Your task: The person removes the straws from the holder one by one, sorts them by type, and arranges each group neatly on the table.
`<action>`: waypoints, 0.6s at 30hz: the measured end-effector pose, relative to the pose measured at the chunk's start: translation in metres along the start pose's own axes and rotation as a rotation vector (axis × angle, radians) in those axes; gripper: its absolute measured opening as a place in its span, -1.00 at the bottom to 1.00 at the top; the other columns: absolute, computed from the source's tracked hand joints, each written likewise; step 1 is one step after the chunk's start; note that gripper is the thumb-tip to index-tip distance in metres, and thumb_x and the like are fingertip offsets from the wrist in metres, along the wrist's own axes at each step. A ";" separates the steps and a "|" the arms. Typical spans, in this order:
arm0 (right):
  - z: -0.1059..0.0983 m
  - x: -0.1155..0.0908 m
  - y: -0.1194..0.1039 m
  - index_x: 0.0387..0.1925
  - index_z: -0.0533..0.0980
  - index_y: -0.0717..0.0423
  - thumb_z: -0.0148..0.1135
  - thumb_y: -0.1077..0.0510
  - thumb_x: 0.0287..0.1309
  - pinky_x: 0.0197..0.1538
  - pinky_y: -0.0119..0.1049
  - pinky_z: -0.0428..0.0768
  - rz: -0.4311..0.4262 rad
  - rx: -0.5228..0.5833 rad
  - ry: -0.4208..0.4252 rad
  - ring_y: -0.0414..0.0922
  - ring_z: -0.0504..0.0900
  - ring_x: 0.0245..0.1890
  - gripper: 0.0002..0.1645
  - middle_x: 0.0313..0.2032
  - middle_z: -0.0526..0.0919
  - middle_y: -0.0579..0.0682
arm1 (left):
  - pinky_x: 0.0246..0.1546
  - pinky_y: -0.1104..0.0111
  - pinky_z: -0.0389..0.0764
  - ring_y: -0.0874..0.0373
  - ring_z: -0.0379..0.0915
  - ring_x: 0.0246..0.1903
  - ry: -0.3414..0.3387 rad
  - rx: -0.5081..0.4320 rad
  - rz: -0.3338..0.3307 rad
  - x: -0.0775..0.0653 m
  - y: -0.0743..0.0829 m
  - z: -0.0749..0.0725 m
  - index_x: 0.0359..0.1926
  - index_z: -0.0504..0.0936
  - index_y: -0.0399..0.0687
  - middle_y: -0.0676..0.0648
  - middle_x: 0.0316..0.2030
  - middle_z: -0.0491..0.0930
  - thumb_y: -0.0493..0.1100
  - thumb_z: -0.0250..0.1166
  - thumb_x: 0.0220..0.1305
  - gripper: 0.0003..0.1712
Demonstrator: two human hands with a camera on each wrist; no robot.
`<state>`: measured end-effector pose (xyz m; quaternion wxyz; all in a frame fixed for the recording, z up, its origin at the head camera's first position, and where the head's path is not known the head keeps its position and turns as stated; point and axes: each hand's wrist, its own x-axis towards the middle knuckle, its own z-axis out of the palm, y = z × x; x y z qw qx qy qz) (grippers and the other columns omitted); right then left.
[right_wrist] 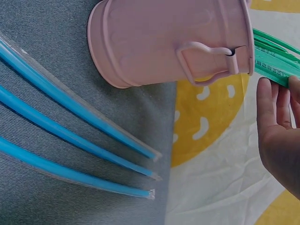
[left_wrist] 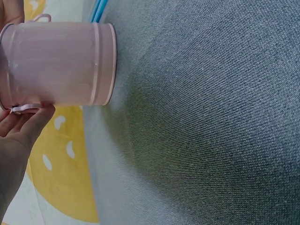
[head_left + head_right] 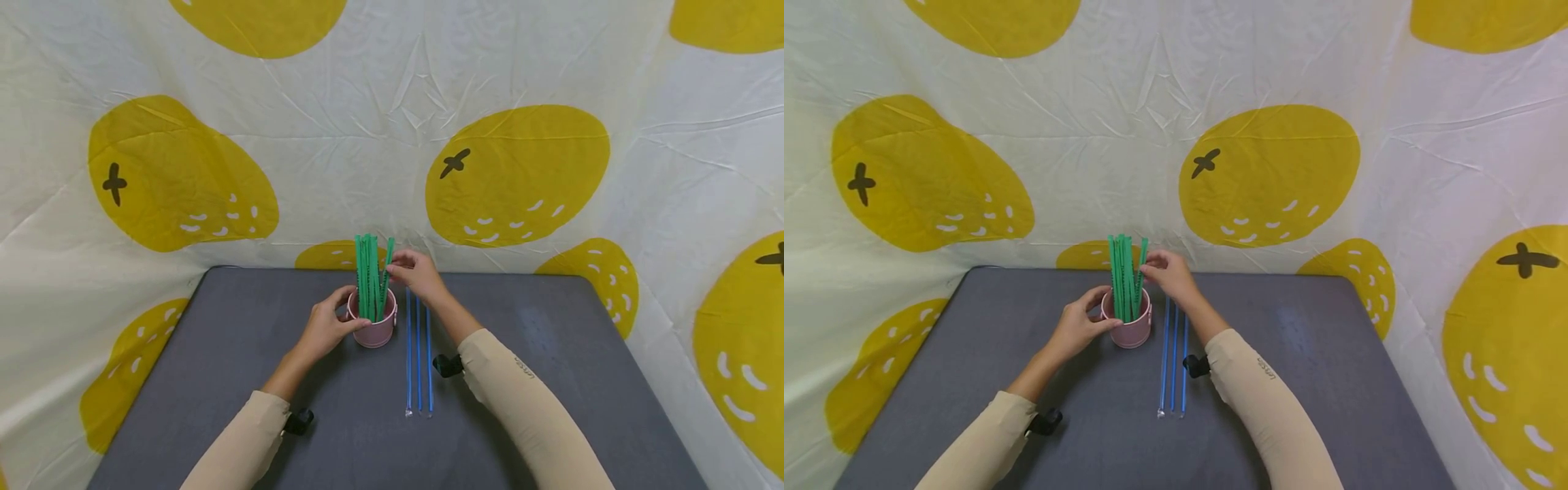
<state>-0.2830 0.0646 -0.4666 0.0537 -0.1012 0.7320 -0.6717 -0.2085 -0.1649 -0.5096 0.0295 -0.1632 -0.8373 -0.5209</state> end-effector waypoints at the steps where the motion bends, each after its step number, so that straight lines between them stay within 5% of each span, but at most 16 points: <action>1: 0.000 0.000 -0.001 0.02 0.53 0.45 0.26 0.37 0.37 0.02 0.00 0.79 0.000 -0.002 -0.001 -0.26 0.70 -0.31 -0.75 -0.25 0.67 0.01 | 0.09 0.11 0.74 -0.12 0.51 0.31 0.001 0.001 0.001 0.000 0.000 0.000 0.41 0.45 -0.16 -0.23 0.29 0.57 -0.04 0.64 0.06 -0.08; 9: -0.005 -0.002 -0.018 0.03 0.50 0.42 0.24 0.37 0.38 0.17 0.23 0.66 0.002 0.018 -0.007 -0.22 0.69 -0.24 -0.75 -0.23 0.60 -0.02 | 0.07 0.13 0.74 -0.11 0.51 0.31 -0.007 -0.010 -0.007 0.000 0.000 -0.001 0.41 0.45 -0.16 -0.24 0.29 0.57 -0.06 0.64 0.07 -0.09; 18: -0.014 -0.001 -0.042 -0.03 0.47 0.30 0.18 0.37 0.43 0.02 -0.08 0.79 -0.017 0.106 -0.011 -0.25 0.66 -0.25 -0.86 -0.22 0.50 -0.06 | 0.09 0.10 0.73 -0.11 0.50 0.32 -0.011 -0.020 -0.020 0.001 0.001 -0.001 0.41 0.45 -0.13 -0.23 0.29 0.57 -0.06 0.63 0.07 -0.10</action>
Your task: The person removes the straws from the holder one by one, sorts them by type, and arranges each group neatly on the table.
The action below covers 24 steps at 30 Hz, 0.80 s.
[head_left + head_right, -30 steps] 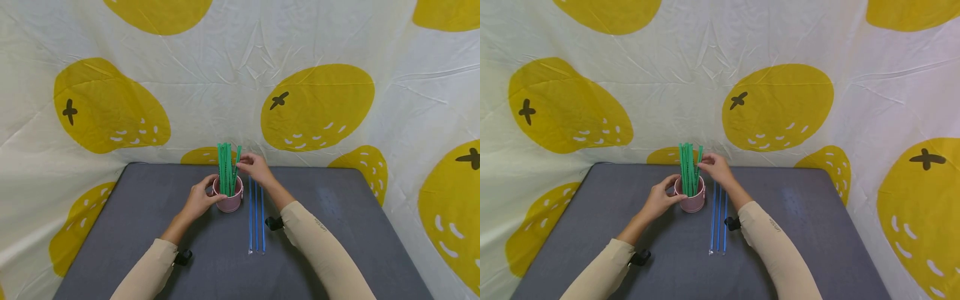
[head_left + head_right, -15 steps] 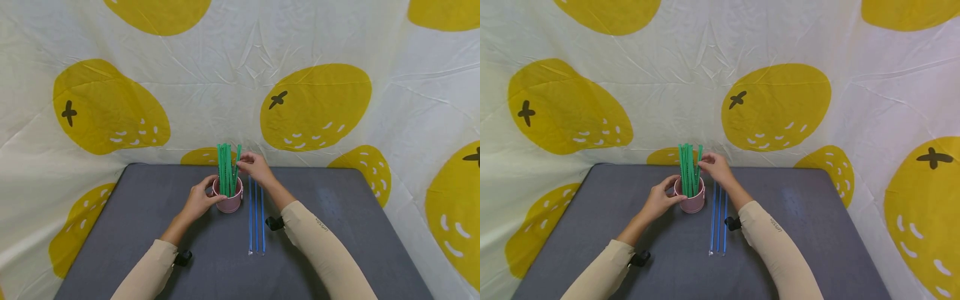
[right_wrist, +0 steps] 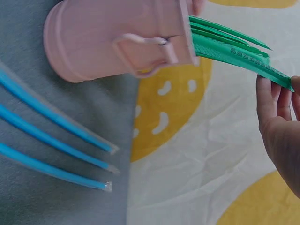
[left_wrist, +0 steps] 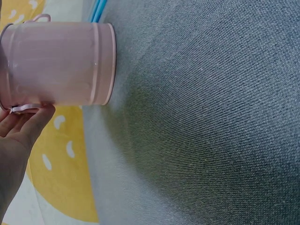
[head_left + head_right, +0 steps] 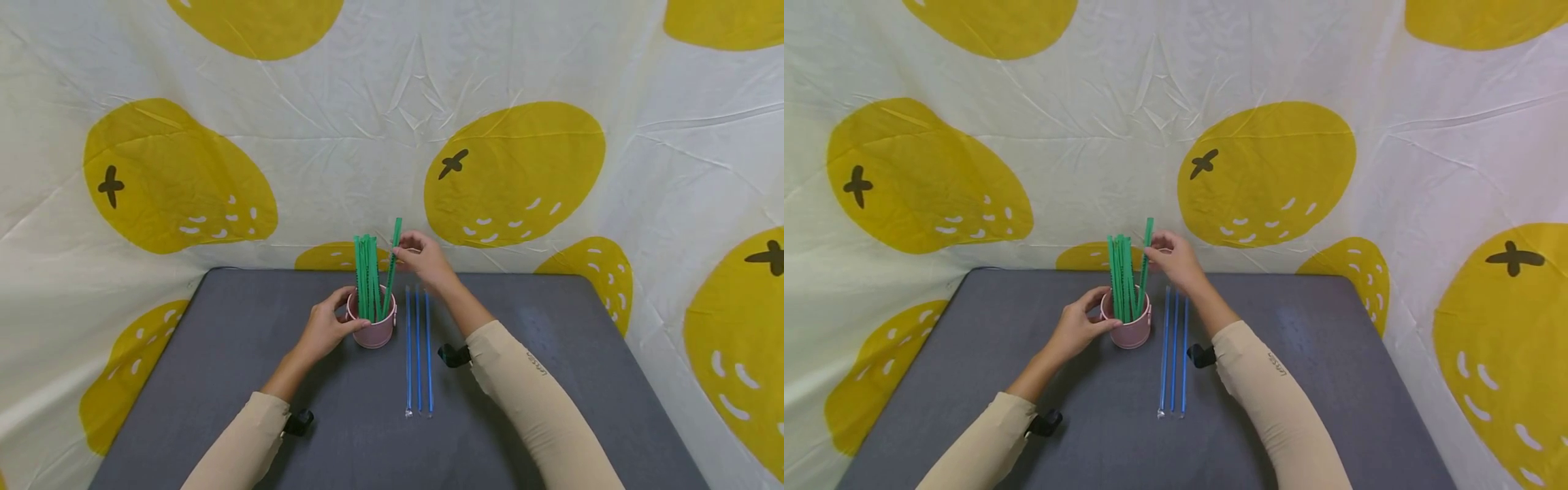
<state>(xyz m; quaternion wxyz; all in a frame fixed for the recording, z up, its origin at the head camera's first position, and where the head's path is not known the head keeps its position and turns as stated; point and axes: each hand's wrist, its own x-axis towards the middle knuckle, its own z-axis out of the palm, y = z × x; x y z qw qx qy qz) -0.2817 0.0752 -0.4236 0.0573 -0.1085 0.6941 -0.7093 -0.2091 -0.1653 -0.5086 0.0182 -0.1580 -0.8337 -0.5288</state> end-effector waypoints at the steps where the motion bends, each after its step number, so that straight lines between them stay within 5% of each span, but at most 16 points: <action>1: -0.001 -0.001 -0.003 -0.05 0.46 0.28 0.17 0.38 0.43 0.00 -0.11 0.80 0.001 0.029 0.007 -0.25 0.65 -0.26 -0.87 -0.23 0.49 -0.06 | 0.09 0.10 0.73 -0.12 0.50 0.32 -0.001 -0.003 0.000 0.000 0.000 0.000 0.41 0.45 -0.13 -0.23 0.29 0.57 -0.06 0.63 0.08 -0.10; 7: -0.010 -0.002 -0.016 -0.08 0.47 0.22 0.15 0.40 0.42 -0.14 -0.32 0.80 -0.053 0.135 0.015 -0.23 0.66 -0.26 -0.88 -0.24 0.48 -0.06 | 0.08 0.07 0.73 -0.13 0.51 0.31 0.009 -0.001 0.012 -0.001 0.000 0.001 0.40 0.46 -0.16 -0.24 0.28 0.58 -0.09 0.64 0.07 -0.11; 24: -0.049 -0.006 -0.054 -0.12 0.54 0.07 0.22 0.34 0.41 -0.10 -0.26 0.81 -0.162 0.126 0.093 -0.18 0.72 -0.22 -0.87 -0.22 0.56 -0.02 | 0.09 0.10 0.73 -0.17 0.52 0.29 0.022 0.026 0.016 0.002 -0.001 0.000 0.39 0.47 -0.17 -0.24 0.26 0.60 -0.09 0.65 0.05 -0.11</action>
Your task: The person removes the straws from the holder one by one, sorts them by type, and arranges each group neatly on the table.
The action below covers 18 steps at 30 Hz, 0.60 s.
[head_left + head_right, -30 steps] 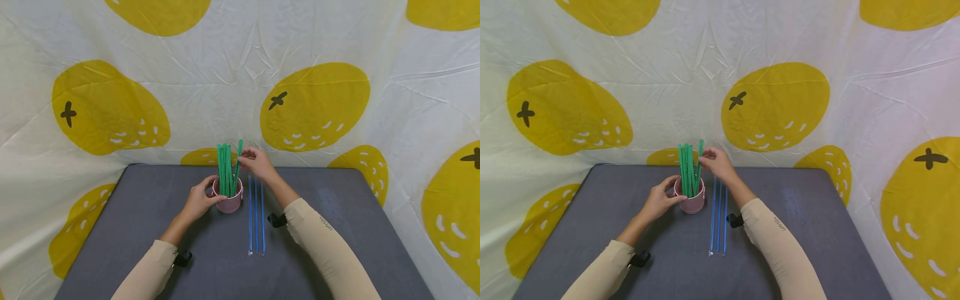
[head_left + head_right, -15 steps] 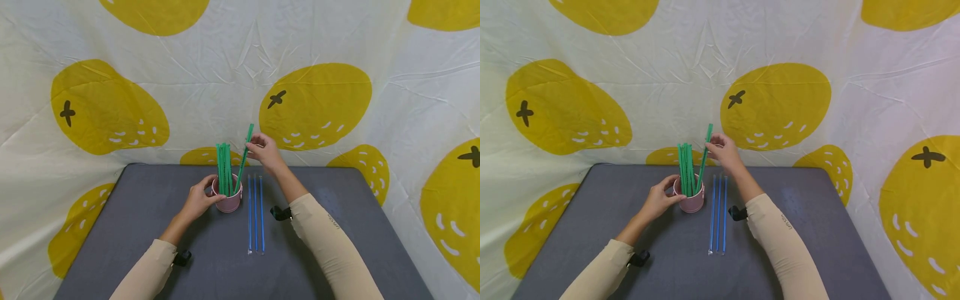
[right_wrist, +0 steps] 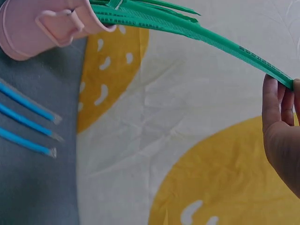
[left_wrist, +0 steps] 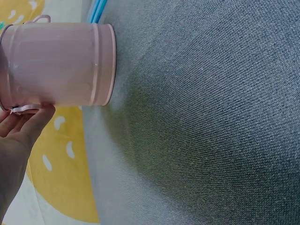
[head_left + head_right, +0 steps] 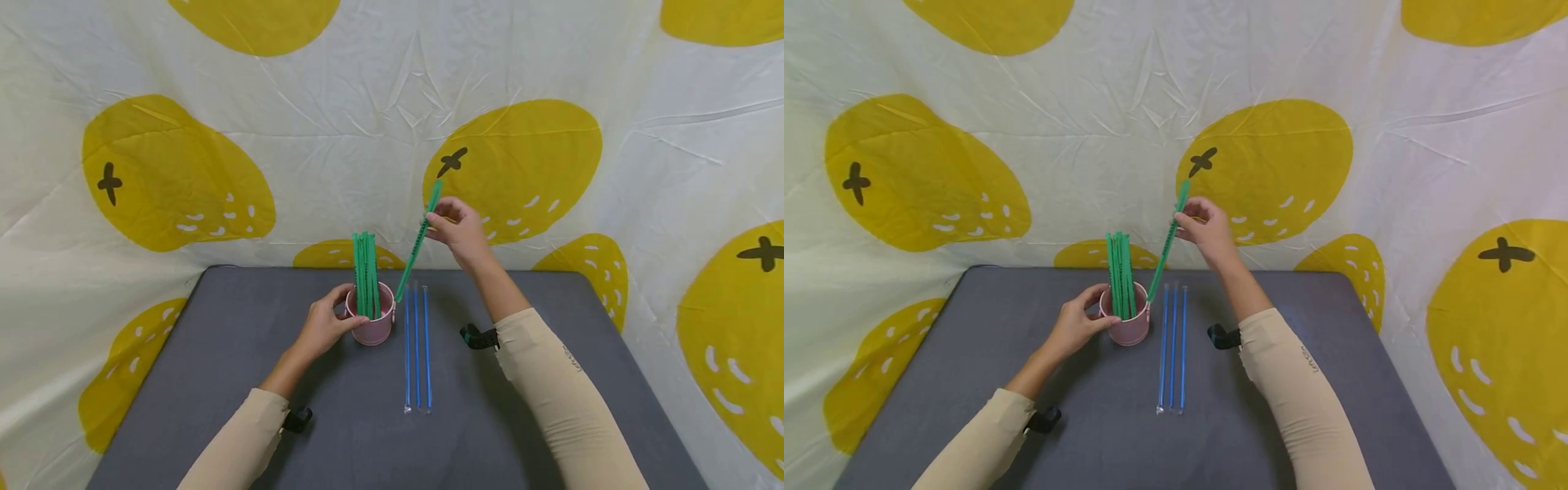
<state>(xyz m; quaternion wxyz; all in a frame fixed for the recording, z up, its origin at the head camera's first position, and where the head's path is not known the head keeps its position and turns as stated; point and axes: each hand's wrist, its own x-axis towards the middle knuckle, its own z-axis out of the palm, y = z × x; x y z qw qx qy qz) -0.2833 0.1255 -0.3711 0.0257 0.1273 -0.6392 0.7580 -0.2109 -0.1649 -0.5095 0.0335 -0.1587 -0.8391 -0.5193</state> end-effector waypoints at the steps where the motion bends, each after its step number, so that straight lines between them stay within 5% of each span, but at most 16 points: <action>1: -0.002 -0.001 -0.001 -0.11 0.54 0.08 0.23 0.33 0.41 -0.09 -0.26 0.81 0.001 -0.011 0.001 -0.18 0.72 -0.22 -0.88 -0.22 0.55 -0.03 | 0.09 0.09 0.73 -0.17 0.52 0.29 0.000 0.003 -0.001 0.000 0.000 0.000 0.39 0.47 -0.17 -0.24 0.26 0.60 -0.08 0.65 0.05 -0.10; 9: -0.019 -0.008 0.001 0.03 0.50 0.31 0.25 0.30 0.40 -0.06 -0.24 0.80 0.024 -0.119 0.011 -0.22 0.74 -0.23 -0.76 -0.22 0.56 -0.02 | 0.11 0.10 0.72 -0.13 0.51 0.32 -0.008 0.000 -0.011 -0.001 0.002 -0.001 0.41 0.45 -0.16 -0.24 0.29 0.57 -0.06 0.64 0.06 -0.08; 18: -0.044 -0.026 0.029 0.19 0.45 0.38 0.24 0.22 0.44 -0.06 -0.32 0.79 0.165 -0.285 0.023 -0.30 0.70 -0.19 -0.59 -0.17 0.57 -0.07 | 0.11 0.11 0.72 -0.14 0.50 0.32 -0.009 -0.003 -0.012 -0.002 0.000 0.001 0.41 0.44 -0.18 -0.25 0.29 0.57 -0.06 0.64 0.06 -0.07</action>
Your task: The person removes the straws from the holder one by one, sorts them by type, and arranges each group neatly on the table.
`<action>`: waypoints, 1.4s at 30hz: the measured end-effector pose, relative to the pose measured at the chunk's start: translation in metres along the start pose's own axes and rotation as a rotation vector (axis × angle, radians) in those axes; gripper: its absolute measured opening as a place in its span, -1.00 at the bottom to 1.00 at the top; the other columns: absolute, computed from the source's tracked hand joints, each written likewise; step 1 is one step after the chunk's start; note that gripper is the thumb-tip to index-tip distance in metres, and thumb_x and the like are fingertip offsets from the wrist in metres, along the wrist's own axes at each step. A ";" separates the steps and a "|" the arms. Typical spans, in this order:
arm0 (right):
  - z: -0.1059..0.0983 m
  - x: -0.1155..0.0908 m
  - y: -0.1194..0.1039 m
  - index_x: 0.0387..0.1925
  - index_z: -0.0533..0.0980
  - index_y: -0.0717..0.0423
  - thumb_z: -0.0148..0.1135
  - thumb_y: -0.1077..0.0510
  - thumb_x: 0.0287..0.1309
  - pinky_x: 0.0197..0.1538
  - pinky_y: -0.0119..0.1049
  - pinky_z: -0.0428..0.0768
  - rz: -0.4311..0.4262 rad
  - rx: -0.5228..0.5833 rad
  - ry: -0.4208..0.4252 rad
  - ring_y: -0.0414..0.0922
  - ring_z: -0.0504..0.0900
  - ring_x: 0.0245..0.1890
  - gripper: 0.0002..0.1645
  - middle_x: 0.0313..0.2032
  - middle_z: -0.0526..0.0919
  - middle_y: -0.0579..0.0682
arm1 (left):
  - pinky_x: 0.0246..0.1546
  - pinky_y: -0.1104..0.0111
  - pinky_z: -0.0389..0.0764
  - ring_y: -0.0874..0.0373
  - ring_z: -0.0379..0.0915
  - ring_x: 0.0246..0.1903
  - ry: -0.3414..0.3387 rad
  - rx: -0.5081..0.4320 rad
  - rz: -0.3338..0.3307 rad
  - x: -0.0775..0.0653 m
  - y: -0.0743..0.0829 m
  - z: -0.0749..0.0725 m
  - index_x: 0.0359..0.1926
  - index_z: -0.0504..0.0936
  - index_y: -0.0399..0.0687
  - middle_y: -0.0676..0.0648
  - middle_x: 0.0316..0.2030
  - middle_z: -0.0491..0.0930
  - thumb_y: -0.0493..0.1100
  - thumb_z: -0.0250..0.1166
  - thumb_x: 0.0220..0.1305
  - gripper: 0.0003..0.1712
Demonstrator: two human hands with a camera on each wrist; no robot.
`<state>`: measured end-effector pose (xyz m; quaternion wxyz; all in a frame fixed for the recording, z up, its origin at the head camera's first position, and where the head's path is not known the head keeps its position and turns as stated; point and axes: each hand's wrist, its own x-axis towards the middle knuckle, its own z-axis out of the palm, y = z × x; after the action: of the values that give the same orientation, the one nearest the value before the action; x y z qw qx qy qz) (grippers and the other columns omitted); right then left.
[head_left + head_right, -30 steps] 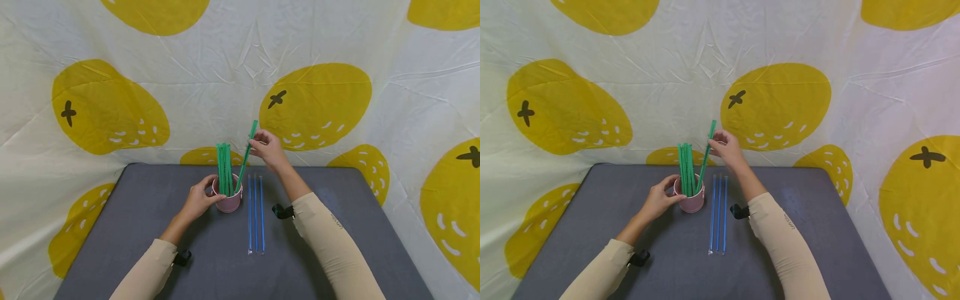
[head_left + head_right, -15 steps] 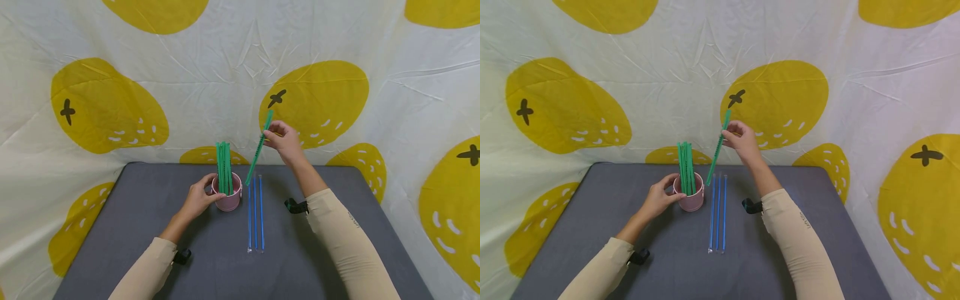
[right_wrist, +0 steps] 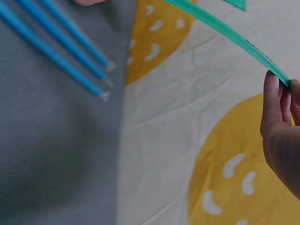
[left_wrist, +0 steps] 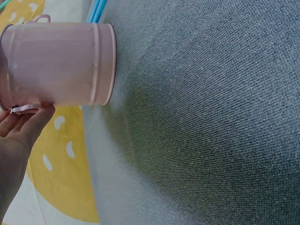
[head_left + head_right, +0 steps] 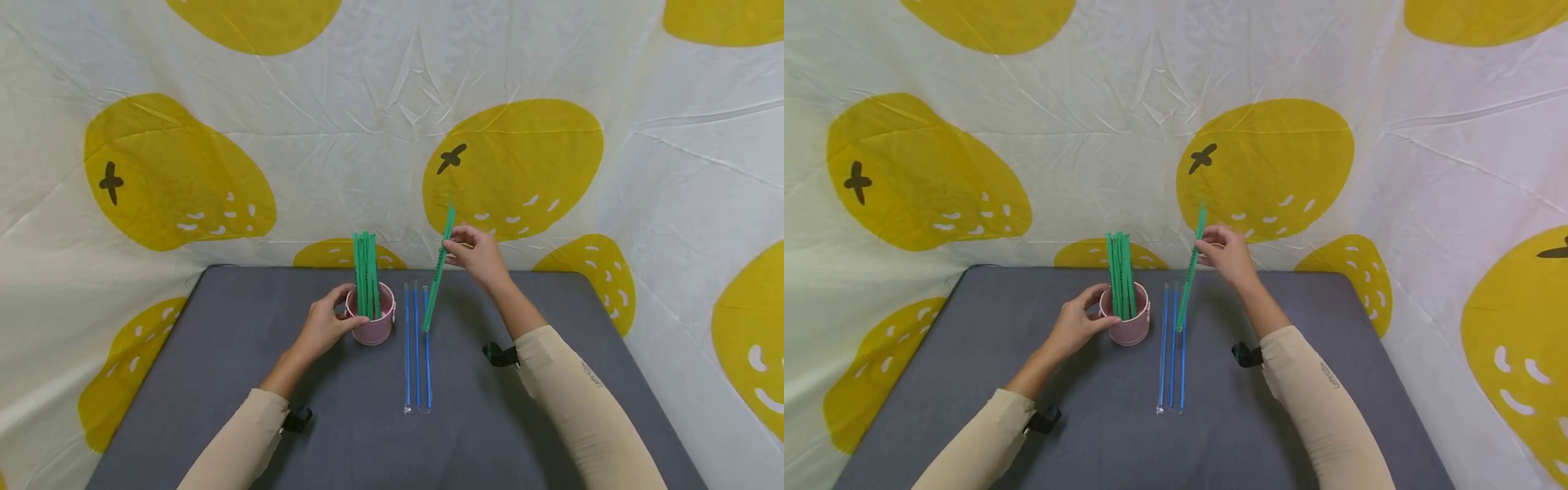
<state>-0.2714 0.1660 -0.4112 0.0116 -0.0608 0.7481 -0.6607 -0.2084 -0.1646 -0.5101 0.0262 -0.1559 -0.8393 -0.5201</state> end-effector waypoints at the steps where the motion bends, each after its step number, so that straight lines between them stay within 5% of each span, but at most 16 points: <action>1: -0.001 -0.001 0.005 0.20 0.45 0.39 0.24 0.22 0.44 -0.06 -0.31 0.79 0.008 -0.018 0.000 -0.31 0.70 -0.20 -0.58 -0.17 0.56 -0.07 | 0.11 0.12 0.72 -0.13 0.51 0.31 0.002 0.002 -0.003 0.000 0.000 0.000 0.41 0.45 -0.18 -0.25 0.29 0.57 -0.06 0.64 0.06 -0.07; 9: -0.007 -0.010 0.043 0.18 0.49 0.44 0.26 0.23 0.43 -0.17 -0.39 0.79 0.049 -0.139 -0.015 -0.31 0.67 -0.27 -0.58 -0.18 0.63 0.00 | 0.11 0.13 0.72 -0.12 0.49 0.33 0.001 -0.012 -0.003 0.000 -0.002 0.001 0.42 0.43 -0.20 -0.25 0.30 0.56 -0.06 0.65 0.05 -0.05; 18: -0.006 -0.018 0.084 0.22 0.49 0.46 0.23 0.24 0.45 0.05 0.07 0.75 0.131 -0.212 -0.040 -0.25 0.70 -0.27 -0.56 -0.02 0.65 0.30 | 0.11 0.14 0.72 -0.10 0.50 0.32 0.005 -0.006 -0.004 0.002 0.000 0.002 0.42 0.44 -0.19 -0.24 0.30 0.56 -0.06 0.65 0.05 -0.06; 26: 0.002 -0.026 0.111 0.16 0.50 0.52 0.27 0.29 0.40 -0.07 -0.05 0.81 0.219 -0.186 -0.053 -0.26 0.70 -0.39 -0.58 -0.15 0.70 0.22 | 0.10 0.14 0.73 -0.11 0.51 0.32 0.010 0.003 -0.007 0.000 0.000 0.002 0.42 0.44 -0.20 -0.27 0.30 0.56 -0.08 0.65 0.05 -0.06; 33: 0.011 -0.030 0.121 0.17 0.44 0.58 0.25 0.39 0.36 -0.17 -0.17 0.83 0.303 -0.142 -0.080 -0.20 0.70 -0.36 -0.57 -0.06 0.69 0.39 | 0.11 0.14 0.72 -0.10 0.51 0.32 0.006 0.003 -0.012 -0.001 -0.001 0.001 0.41 0.45 -0.16 -0.27 0.29 0.56 -0.05 0.65 0.05 -0.08; 42: 0.019 -0.031 0.126 0.12 0.48 0.59 0.25 0.42 0.33 -0.27 -0.22 0.82 0.322 -0.198 -0.087 -0.15 0.74 -0.43 -0.61 -0.12 0.74 0.41 | 0.10 0.14 0.73 -0.11 0.49 0.33 0.004 -0.006 -0.006 0.000 -0.001 0.000 0.42 0.44 -0.17 -0.26 0.30 0.56 -0.06 0.64 0.06 -0.07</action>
<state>-0.2488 0.1660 -0.5403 0.1435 0.0304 0.8083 -0.5701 -0.2083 -0.1649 -0.5105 0.0257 -0.1524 -0.8381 -0.5232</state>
